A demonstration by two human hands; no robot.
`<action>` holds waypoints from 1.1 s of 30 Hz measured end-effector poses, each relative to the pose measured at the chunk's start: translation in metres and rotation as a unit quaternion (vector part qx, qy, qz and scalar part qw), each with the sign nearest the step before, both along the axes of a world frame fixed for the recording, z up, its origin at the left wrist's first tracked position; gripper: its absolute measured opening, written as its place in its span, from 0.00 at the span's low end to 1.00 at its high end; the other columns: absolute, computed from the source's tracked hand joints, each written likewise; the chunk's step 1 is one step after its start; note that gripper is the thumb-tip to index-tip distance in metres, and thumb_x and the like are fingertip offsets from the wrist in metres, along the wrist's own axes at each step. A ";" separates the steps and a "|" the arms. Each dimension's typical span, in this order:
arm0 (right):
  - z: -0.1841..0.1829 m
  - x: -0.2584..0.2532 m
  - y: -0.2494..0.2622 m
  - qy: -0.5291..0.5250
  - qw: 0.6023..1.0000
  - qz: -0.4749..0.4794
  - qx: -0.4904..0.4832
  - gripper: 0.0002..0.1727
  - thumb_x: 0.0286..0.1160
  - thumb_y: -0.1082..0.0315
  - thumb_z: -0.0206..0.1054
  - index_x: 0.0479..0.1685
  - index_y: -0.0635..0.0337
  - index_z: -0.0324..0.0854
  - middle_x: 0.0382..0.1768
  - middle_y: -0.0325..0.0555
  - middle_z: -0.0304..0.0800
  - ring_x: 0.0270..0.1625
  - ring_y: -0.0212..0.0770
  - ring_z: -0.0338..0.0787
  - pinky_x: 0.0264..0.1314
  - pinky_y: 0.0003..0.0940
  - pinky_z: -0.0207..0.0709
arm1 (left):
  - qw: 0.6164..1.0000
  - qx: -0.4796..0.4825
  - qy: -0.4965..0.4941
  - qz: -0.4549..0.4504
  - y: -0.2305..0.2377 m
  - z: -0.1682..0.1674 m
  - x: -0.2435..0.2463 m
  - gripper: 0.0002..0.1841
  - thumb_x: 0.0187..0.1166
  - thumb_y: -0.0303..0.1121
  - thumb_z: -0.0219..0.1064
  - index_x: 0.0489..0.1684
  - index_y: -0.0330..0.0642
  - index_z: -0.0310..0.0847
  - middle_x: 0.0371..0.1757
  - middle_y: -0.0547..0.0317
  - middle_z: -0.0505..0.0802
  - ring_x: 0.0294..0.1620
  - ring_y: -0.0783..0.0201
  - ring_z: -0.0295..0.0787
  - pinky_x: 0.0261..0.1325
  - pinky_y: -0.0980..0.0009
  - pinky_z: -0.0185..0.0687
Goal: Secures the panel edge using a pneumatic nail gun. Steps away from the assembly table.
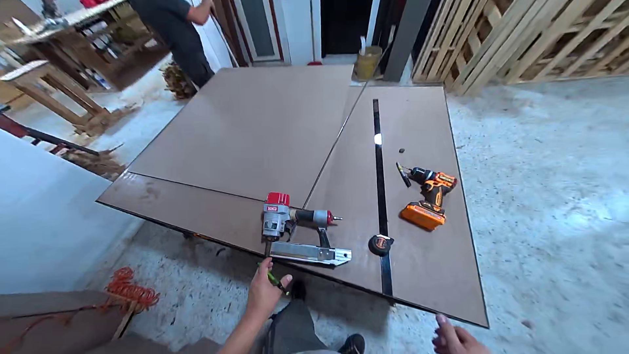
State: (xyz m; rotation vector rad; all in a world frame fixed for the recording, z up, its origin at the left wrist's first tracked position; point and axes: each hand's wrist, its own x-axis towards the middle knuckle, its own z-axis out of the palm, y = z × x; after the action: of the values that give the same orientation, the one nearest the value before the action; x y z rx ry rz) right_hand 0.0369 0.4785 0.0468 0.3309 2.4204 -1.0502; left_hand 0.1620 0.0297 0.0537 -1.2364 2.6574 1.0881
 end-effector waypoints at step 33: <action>-0.071 -0.332 -0.504 -0.050 0.919 0.270 0.282 0.35 0.87 0.42 0.44 0.30 0.62 0.85 0.42 0.61 0.93 0.52 0.63 0.93 0.43 0.66 0.80 | 0.987 0.137 0.077 0.045 -0.170 -0.076 -0.180 0.55 0.56 0.53 0.88 0.88 0.49 0.61 0.65 0.55 0.90 0.62 0.64 0.91 0.68 0.57 0.88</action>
State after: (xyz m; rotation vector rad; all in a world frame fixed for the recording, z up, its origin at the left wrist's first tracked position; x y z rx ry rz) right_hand -0.2955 -0.0254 -0.0237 -0.1055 2.4581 -0.0851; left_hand -0.0182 -0.1407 -0.0219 -1.2750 2.4614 1.5599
